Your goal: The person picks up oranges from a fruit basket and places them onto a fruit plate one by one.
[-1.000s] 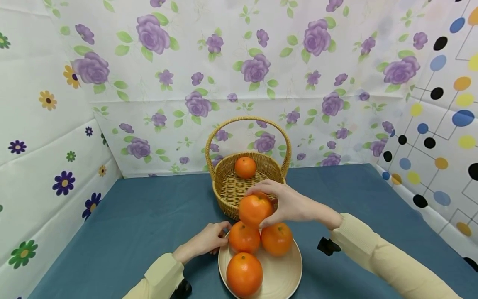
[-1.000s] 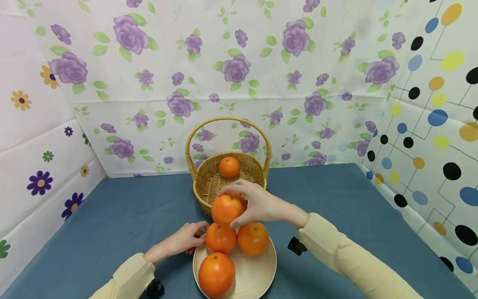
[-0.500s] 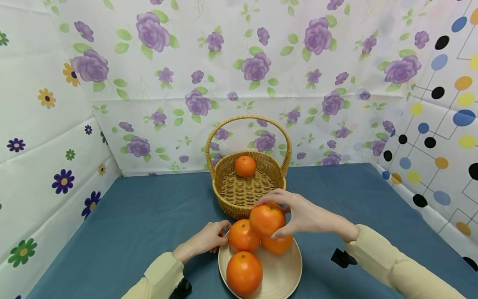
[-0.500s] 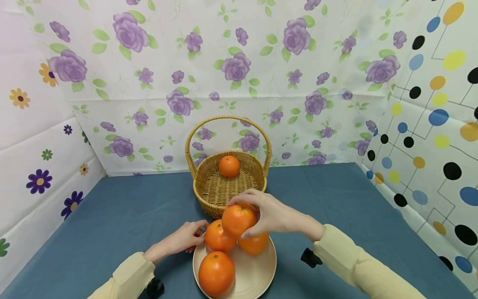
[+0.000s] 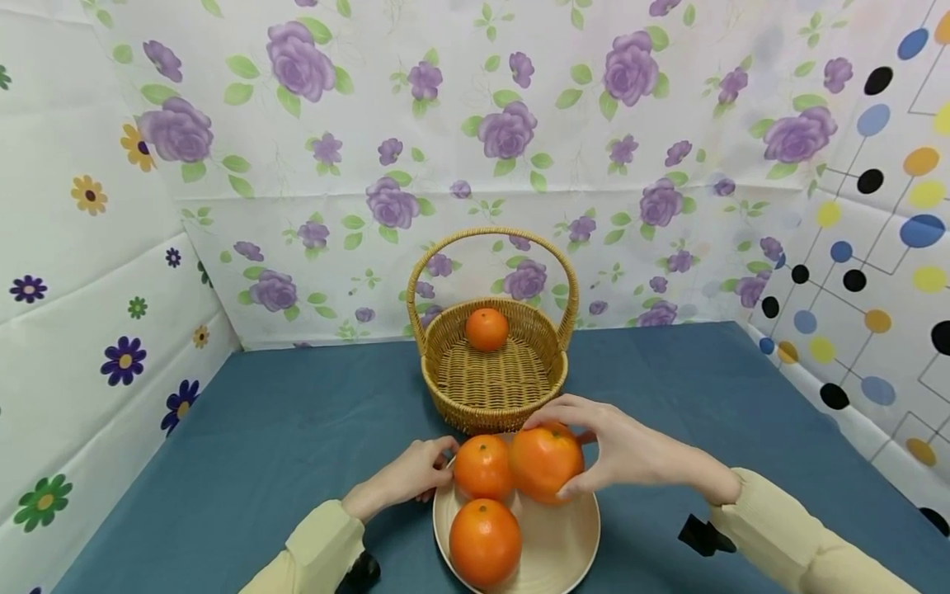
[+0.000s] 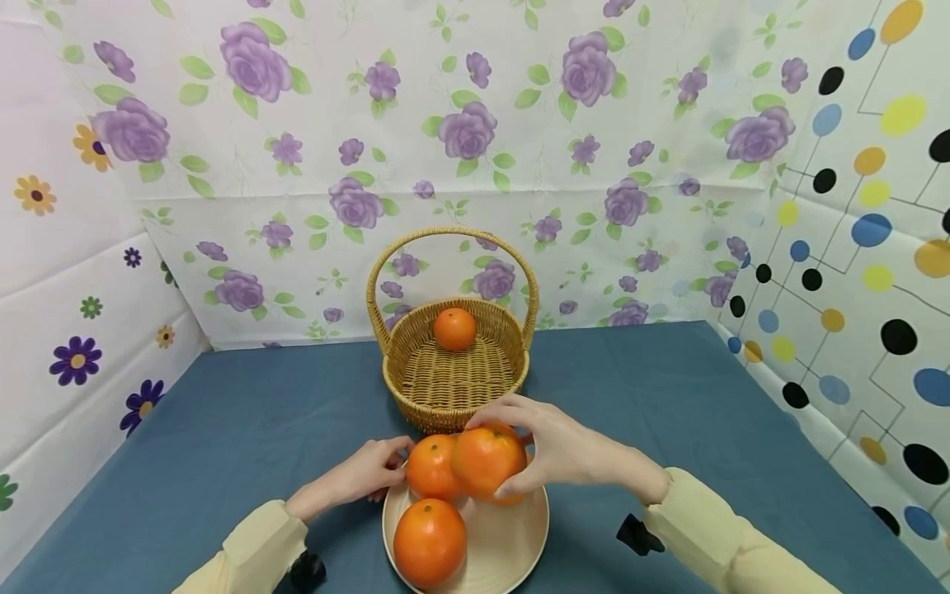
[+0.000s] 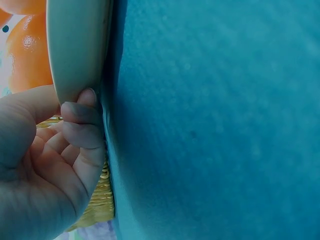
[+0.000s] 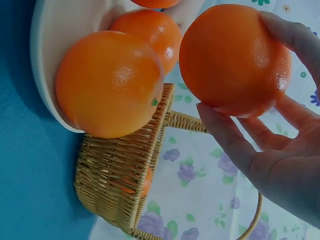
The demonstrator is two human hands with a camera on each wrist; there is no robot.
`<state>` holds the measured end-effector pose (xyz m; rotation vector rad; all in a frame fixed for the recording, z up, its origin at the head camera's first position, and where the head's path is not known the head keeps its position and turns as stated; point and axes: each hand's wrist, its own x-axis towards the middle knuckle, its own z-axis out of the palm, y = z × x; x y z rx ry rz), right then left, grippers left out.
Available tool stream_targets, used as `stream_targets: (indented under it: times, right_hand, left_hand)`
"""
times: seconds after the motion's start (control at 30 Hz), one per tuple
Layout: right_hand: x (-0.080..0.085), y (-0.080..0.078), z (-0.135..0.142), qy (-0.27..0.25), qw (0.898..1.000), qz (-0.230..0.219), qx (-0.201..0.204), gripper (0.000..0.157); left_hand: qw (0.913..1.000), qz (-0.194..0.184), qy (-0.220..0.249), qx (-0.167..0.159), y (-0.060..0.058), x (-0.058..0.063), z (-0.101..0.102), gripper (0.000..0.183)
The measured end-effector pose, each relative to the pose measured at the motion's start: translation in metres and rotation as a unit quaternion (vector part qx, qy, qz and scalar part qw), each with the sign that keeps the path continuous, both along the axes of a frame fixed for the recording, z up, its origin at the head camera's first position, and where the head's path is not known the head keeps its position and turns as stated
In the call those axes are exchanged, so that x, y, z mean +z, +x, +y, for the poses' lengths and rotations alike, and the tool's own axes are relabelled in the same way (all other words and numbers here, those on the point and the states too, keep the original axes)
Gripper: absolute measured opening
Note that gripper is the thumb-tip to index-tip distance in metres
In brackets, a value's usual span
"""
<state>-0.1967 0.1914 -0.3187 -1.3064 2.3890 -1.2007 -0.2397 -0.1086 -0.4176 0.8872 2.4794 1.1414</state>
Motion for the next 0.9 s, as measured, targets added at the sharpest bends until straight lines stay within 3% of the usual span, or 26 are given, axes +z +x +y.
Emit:
stream_targets:
  times: [0.5, 0.7, 0.9]
  right_hand:
    - [-0.012, 0.005, 0.009, -0.014, 0.998, -0.010, 0.053, 0.061]
    - [-0.019, 0.009, 0.011, -0.008, 0.997, -0.042, 0.058, 0.062]
    - [-0.026, 0.013, 0.011, 0.000, 0.997, -0.048, 0.063, 0.061]
  left_hand:
    - [1.0000, 0.002, -0.003, -0.001, 0.001, 0.000, 0.000, 0.020]
    - [0.9999, -0.010, -0.003, 0.001, 0.000, 0.001, 0.001, 0.020]
    - [1.0000, 0.004, -0.002, -0.001, 0.001, 0.001, 0.001, 0.020]
